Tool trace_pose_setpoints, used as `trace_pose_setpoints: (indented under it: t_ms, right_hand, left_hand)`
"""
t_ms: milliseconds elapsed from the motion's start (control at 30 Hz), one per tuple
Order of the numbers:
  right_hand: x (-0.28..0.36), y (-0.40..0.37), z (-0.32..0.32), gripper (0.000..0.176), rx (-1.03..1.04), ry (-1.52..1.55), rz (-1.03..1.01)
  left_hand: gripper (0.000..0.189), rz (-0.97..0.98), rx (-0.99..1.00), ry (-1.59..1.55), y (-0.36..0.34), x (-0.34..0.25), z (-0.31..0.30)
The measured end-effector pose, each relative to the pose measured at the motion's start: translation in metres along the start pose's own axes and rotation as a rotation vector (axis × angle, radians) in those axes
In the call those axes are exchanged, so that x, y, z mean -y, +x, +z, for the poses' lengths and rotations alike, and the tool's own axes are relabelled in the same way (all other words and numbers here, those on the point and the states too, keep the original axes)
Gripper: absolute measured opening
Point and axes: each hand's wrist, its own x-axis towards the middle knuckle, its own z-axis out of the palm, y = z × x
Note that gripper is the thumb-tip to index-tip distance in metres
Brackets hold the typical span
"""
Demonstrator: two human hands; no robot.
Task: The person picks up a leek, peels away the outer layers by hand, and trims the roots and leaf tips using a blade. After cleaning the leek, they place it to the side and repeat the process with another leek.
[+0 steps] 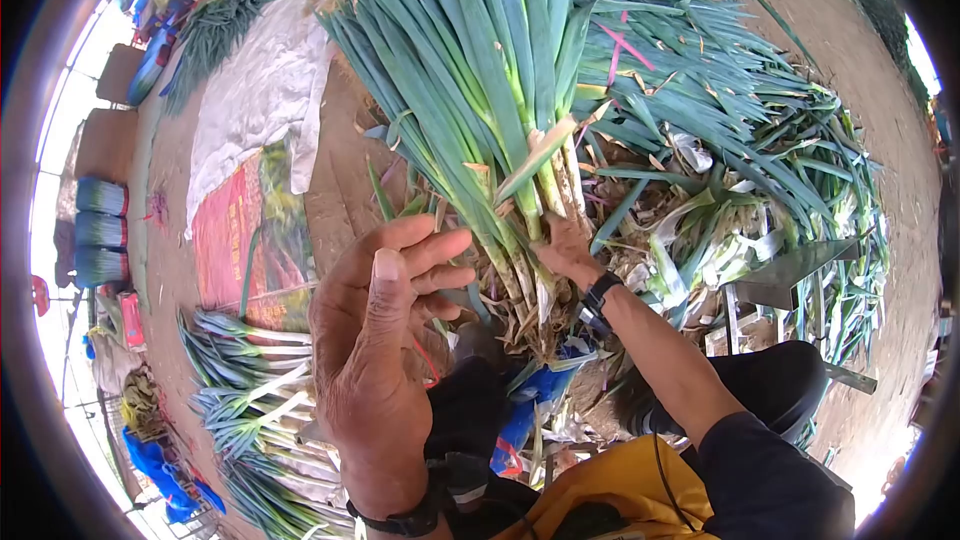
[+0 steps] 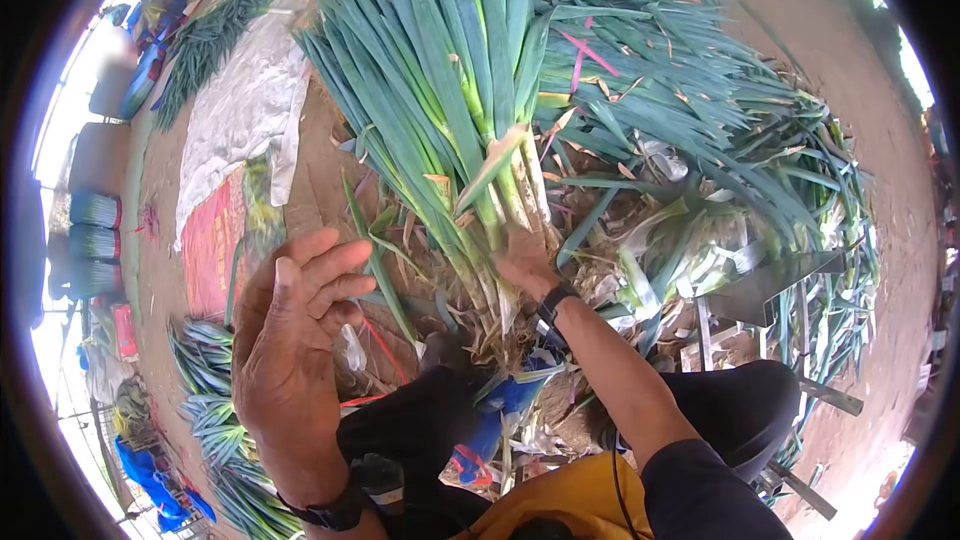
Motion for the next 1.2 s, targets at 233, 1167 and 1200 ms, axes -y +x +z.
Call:
trace_pose_setpoints:
  t_ms: [233, 1167, 1200]
  right_hand:
    - [-0.078, 0.093, -0.036, 0.029, -0.431, 0.211, 0.171]
    - [0.032, -0.133, -0.161, 0.036, -0.35, 0.788, -0.073]
    - [0.038, -0.143, -0.173, 0.036, -0.36, 0.852, -0.098]
  left_hand:
    - [0.045, 0.004, -0.042, 0.012, 0.009, 0.004, 0.003]
    - [0.045, -0.044, 0.295, -0.061, -0.021, 0.006, 0.013]
    - [0.045, -0.041, 0.311, -0.072, -0.025, 0.006, 0.014]
